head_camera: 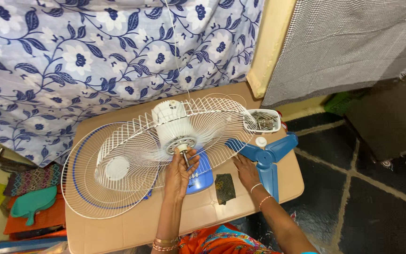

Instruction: The person assembles an electric fan by first positioning the motor housing on the blue base, then attaching the front wire cage and securing it with a central plastic nut. The fan blades and rear cage are not attached in this clip.

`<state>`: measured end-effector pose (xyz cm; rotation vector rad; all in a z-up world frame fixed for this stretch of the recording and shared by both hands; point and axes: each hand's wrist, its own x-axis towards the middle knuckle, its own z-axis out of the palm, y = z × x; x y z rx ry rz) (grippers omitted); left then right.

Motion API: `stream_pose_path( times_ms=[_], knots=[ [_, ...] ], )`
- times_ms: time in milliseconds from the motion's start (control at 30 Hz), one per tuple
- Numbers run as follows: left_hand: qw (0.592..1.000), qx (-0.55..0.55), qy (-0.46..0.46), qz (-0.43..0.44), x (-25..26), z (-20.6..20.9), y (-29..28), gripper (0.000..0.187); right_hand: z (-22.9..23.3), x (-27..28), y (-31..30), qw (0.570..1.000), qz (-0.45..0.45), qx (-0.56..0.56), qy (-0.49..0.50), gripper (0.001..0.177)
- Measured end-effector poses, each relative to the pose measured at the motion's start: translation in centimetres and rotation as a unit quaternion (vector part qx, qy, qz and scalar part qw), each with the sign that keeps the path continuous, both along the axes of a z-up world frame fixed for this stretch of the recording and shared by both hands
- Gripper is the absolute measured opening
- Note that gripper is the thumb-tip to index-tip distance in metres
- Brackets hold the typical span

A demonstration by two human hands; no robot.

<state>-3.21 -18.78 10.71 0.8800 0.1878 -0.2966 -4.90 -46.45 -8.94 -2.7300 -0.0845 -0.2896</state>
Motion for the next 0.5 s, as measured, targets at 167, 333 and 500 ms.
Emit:
stream_pose_path(
  times_ms=[167,333,500],
  knots=[
    [1.000,0.001,-0.007,-0.001,0.1,-0.6,-0.1,0.051,0.5,0.1,0.1,0.996,-0.015,-0.058,0.059,0.044],
    [1.000,0.003,-0.012,0.000,0.2,-0.7,-0.2,0.052,0.2,-0.1,0.3,0.996,-0.018,-0.064,0.063,0.047],
    [1.000,-0.018,-0.010,-0.008,0.3,-0.9,-0.1,0.049,0.2,-0.7,0.2,0.996,-0.005,-0.070,0.060,0.048]
  ],
)
